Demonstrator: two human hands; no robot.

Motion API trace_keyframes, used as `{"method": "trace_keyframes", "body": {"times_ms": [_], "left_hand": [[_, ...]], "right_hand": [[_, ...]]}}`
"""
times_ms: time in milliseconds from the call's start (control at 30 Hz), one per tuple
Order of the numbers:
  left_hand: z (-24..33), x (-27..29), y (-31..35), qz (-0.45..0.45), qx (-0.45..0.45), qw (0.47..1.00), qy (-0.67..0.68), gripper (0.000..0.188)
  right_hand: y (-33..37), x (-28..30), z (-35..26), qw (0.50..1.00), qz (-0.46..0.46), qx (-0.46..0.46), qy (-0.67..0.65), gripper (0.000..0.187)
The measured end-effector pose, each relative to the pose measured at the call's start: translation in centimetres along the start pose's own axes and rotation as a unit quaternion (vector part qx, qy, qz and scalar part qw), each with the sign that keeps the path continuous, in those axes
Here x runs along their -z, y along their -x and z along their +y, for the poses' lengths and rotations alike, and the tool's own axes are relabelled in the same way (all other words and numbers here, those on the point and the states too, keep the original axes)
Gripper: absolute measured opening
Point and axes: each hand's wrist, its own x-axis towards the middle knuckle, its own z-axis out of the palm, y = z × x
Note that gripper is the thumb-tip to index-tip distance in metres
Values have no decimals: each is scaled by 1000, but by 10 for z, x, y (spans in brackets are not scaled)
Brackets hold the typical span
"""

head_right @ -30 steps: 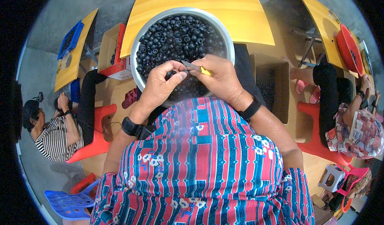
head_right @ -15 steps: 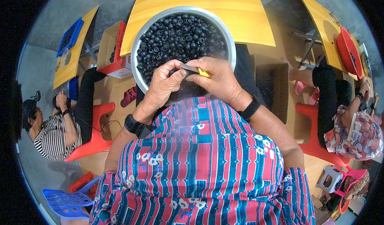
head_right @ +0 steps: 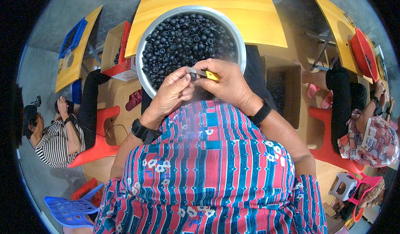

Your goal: Manually cleaning or processing small black objects with a blade.

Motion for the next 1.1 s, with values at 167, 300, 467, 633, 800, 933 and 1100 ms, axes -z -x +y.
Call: {"method": "trace_keyframes", "body": {"times_ms": [167, 300, 467, 633, 800, 933, 1100], "left_hand": [[0, 3, 2, 0, -55, 999, -2, 24], [-1, 6, 2, -10, -68, 998, 3, 26], [-1, 6, 3, -12, -79, 996, -47, 27], [0, 5, 4, -16, -81, 994, -69, 26], [0, 3, 4, -23, -85, 993, -81, 26], [1, 3, 5, -22, -86, 992, -87, 26], [3, 2, 6, -16, -93, 990, -104, 27]], "right_hand": [[2, 8, 3, 999, 18, 11, 36, 21], [1, 6, 5, 997, -8, 28, 78, 21], [1, 4, 5, 988, -32, 60, 141, 22], [0, 5, 1, 984, -31, 64, 164, 21], [0, 4, 2, 984, -27, 66, 166, 21], [1, 4, 4, 985, -26, 68, 156, 21], [0, 5, 4, 986, -35, 69, 151, 20]]}}
